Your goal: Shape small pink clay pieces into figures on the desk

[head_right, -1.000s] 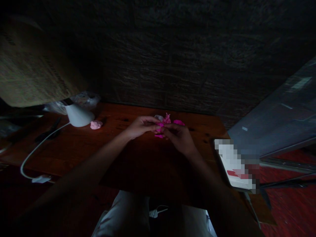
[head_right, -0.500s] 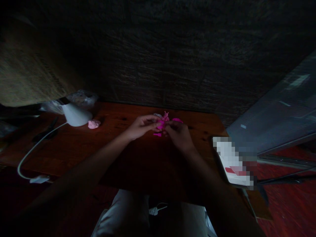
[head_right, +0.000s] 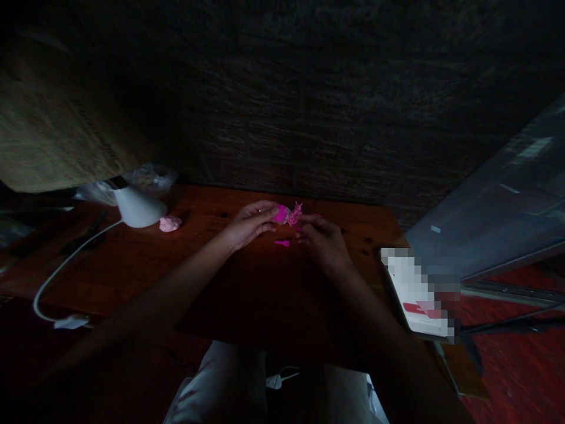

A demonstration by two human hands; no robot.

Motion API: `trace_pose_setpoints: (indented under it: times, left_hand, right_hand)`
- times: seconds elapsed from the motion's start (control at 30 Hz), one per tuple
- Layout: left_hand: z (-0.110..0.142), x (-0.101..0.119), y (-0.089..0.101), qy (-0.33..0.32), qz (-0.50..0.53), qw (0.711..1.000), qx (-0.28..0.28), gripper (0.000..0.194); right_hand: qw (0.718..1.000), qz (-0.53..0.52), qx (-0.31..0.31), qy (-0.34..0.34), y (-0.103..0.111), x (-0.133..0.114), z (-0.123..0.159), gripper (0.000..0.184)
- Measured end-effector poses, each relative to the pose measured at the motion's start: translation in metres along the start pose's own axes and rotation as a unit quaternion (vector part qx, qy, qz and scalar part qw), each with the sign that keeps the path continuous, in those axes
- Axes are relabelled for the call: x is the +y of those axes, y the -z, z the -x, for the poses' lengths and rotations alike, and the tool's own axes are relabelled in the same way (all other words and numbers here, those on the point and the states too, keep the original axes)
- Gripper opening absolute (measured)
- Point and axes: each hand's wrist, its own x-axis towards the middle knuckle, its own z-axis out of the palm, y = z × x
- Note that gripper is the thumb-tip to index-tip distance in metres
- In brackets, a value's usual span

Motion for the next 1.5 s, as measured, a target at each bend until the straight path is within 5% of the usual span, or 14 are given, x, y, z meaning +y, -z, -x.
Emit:
trace_pose_setpoints:
  times: [0.6,0.73,0.87,0.93,1.0,1.07,1.13,1.33,1.5]
  left_hand:
    - [0.004,-0.007,-0.003,-0.065,-0.127,0.984,-0.105,0.037]
    - [0.005,-0.010,-0.010,-0.086,-0.136,0.982,-0.095,0.040]
    - [0.004,-0.001,-0.009,-0.134,-0.094,0.986,-0.024,0.038]
    - [0.003,0.009,0.000,-0.143,-0.101,0.985,-0.003,0.036]
    - [0.002,0.017,0.011,-0.095,-0.176,0.978,-0.056,0.032]
    - [0.002,0.022,0.023,-0.017,-0.273,0.950,-0.149,0.028]
    - [0.002,0.021,0.032,-0.017,-0.354,0.916,-0.190,0.021]
    - [0.000,0.011,0.037,-0.067,-0.534,0.827,-0.159,0.015]
    - [0.003,0.013,0.029,-0.135,-0.589,0.785,-0.135,0.017]
  right_hand:
    - [0.979,0.167,-0.081,0.089,0.003,0.002,0.000,0.026]
    - [0.977,0.194,-0.031,0.086,0.000,0.005,-0.003,0.019]
    - [0.981,0.165,0.064,0.080,0.003,0.001,-0.005,0.015]
    - [0.986,0.136,0.065,0.075,0.005,-0.003,-0.005,0.015]
    - [0.990,0.112,0.029,0.076,0.005,-0.004,-0.003,0.018]
    - [0.992,0.101,-0.009,0.073,0.005,-0.004,-0.001,0.022]
    - [0.994,0.089,-0.022,0.058,0.004,-0.002,0.000,0.025]
    - [0.999,-0.001,-0.036,0.000,0.007,-0.002,-0.003,0.034]
    - [0.997,-0.011,-0.079,-0.010,0.008,-0.002,-0.002,0.041]
